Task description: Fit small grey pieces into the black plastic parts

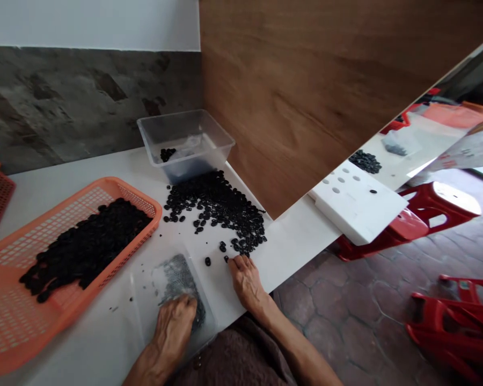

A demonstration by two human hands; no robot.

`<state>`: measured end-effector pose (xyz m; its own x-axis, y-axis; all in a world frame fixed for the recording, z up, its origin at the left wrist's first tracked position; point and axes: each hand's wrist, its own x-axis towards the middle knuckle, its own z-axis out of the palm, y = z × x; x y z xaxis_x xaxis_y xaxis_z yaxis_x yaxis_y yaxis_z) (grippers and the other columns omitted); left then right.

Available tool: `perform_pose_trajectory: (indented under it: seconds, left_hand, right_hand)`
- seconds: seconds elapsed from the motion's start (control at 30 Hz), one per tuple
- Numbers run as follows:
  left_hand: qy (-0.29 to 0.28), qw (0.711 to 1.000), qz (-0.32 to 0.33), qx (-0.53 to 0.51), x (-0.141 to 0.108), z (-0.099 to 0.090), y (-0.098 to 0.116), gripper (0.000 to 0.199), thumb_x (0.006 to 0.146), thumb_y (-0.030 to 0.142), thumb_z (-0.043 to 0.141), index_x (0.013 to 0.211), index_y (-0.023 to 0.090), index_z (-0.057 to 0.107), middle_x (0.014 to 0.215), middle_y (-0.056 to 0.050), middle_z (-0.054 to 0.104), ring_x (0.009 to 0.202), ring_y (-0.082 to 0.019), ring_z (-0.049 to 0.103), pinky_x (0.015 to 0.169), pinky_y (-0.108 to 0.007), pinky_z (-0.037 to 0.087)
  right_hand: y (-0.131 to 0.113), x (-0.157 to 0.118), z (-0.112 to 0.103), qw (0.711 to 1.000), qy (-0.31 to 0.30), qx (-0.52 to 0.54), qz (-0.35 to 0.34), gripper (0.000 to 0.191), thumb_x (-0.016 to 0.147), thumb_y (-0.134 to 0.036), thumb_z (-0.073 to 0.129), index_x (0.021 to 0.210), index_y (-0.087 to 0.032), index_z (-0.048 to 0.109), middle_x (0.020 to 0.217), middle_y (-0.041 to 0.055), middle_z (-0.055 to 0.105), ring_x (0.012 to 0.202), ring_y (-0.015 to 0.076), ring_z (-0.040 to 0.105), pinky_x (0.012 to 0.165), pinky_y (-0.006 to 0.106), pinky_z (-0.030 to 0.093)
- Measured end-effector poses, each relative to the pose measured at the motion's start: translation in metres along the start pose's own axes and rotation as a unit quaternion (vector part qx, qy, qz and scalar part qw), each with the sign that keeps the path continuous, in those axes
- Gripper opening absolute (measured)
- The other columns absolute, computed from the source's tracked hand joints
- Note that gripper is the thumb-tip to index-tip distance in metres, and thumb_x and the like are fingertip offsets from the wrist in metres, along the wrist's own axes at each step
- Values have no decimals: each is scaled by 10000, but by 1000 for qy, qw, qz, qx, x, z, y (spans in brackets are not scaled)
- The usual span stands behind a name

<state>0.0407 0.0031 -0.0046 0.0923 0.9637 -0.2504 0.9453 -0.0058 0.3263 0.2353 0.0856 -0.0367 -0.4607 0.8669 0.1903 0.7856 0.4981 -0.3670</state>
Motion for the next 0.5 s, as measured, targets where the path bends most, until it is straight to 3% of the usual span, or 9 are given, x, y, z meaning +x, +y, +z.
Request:
perform_pose_trajectory:
  seconds: [0.17, 0.23, 0.27, 0.33, 0.37, 0.4, 0.43, 0.5]
  left_hand:
    - [14, 997, -1, -75, 2, -8, -14, 340, 879, 147, 395, 830, 172, 730, 820, -93, 723, 768, -228, 697, 712, -299, 521]
    - [24, 993, 4, -119, 2, -15, -18, 352, 919, 235, 375, 933, 166, 720, 812, -69, 718, 756, -188, 690, 712, -257, 522]
    - [25, 987, -2, -158, 0, -19, -19, 371, 934, 283, 364, 967, 157, 712, 771, -57, 711, 721, -171, 684, 679, -233, 521]
    - [25, 961, -31, -275, -3, -26, -17, 406, 937, 370, 376, 976, 133, 704, 668, -38, 679, 646, -162, 664, 605, -214, 513]
    - [22, 939, -47, -340, -5, -30, -15, 409, 927, 398, 401, 965, 126, 703, 639, -33, 667, 625, -163, 653, 589, -216, 508]
    - [16, 916, -59, -395, -6, -33, -12, 397, 914, 413, 434, 949, 124, 704, 633, -31, 662, 623, -164, 645, 592, -220, 504]
    - [9, 899, -62, -433, -8, -37, -9, 377, 902, 414, 463, 931, 127, 706, 641, -33, 662, 629, -163, 638, 600, -222, 498]
    - [-1, 893, -45, -448, -10, -44, -3, 342, 897, 396, 482, 886, 141, 709, 634, -26, 646, 610, -150, 613, 582, -214, 478]
  right_hand:
    - [-13, 4, -20, 993, 0, 110, 42, 205, 889, -51, 460, 987, -154, 607, 845, 68, 652, 738, 174, 621, 681, 278, 495]
    - [-23, 4, -28, 968, -17, 241, 70, 153, 912, -131, 492, 1023, -164, 591, 791, 27, 646, 647, 128, 626, 600, 218, 495]
    - [-29, 5, -32, 932, -30, 349, 94, 128, 911, -184, 524, 1018, -162, 591, 751, 10, 631, 598, 113, 617, 568, 205, 489]
    - [-41, 5, -36, 818, -51, 555, 145, 181, 875, -302, 609, 976, -152, 610, 698, -8, 594, 537, 96, 592, 546, 204, 482]
    - [-47, 6, -38, 762, -57, 624, 163, 232, 844, -350, 651, 953, -147, 626, 688, -11, 582, 528, 92, 583, 549, 208, 481]
    - [-52, 6, -40, 726, -61, 664, 171, 272, 816, -386, 684, 934, -145, 642, 687, -11, 578, 524, 87, 577, 552, 209, 477]
    - [-57, 7, -41, 705, -66, 684, 174, 294, 798, -405, 702, 928, -145, 657, 687, -11, 577, 522, 82, 571, 552, 207, 471]
    - [-65, 9, -46, 701, -76, 690, 163, 279, 810, -396, 691, 946, -153, 677, 690, -8, 584, 521, 78, 555, 540, 201, 455]
